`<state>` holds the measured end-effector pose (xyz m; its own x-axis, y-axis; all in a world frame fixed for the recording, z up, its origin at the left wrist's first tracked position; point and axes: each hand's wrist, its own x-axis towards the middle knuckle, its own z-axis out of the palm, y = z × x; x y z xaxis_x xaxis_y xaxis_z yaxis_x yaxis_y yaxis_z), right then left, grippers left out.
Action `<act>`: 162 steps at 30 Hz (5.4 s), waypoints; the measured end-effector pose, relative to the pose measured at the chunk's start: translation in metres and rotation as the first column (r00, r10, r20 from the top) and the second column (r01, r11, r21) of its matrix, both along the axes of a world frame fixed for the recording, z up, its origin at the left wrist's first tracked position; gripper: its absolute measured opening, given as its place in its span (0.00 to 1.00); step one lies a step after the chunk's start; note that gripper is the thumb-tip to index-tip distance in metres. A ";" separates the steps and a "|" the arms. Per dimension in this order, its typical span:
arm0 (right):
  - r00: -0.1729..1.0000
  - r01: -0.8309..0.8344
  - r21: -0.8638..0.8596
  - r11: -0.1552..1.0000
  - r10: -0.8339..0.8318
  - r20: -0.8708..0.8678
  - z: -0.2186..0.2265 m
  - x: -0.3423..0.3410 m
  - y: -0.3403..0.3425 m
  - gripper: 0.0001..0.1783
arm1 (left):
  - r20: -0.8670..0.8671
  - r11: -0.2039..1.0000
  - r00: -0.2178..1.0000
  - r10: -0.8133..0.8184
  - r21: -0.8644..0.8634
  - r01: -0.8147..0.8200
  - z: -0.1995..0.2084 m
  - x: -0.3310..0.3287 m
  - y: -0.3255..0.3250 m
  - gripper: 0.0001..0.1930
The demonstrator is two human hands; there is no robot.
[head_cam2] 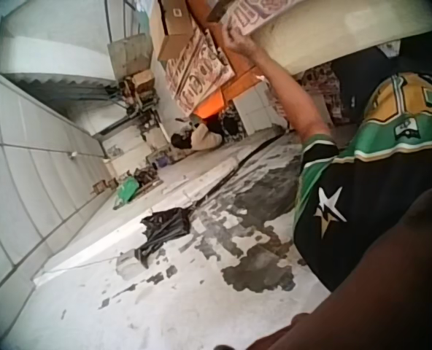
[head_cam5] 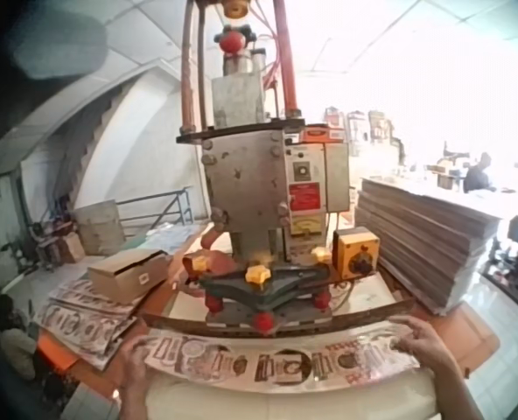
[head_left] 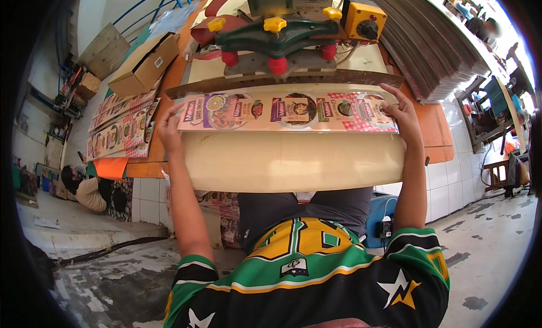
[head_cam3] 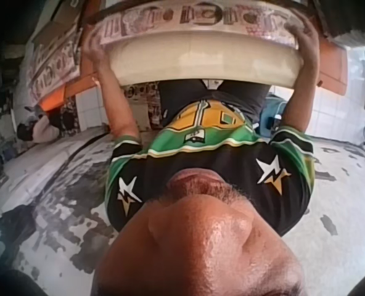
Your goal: The person places a printed plastic film under a heat sealing machine, aligns it, and presses the sealer down with their hand. They then pull the sealed bag from the stack and set it aside.
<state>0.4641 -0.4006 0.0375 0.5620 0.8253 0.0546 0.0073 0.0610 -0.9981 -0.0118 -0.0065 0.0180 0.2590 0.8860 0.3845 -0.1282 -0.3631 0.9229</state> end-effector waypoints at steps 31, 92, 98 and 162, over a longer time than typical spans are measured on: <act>0.991 -0.126 0.100 0.987 0.129 -0.032 -0.019 0.013 -0.015 0.10 | 0.407 0.994 0.913 0.035 0.081 -0.074 -0.002 -0.004 0.006 0.16; 0.998 -0.029 0.050 0.998 0.032 -0.057 -0.015 0.005 -0.009 0.10 | 0.092 0.951 0.988 0.120 0.276 -0.142 -0.005 -0.003 0.003 0.13; 0.996 -0.044 0.125 0.991 0.053 -0.073 -0.003 -0.008 -0.005 0.13 | 0.101 0.958 0.990 0.099 0.259 -0.122 -0.006 -0.005 0.003 0.11; 0.996 0.046 0.236 0.971 -0.026 -0.084 -0.017 0.011 -0.006 0.10 | 0.118 0.968 0.981 -0.155 0.217 0.126 -0.010 -0.007 0.006 0.11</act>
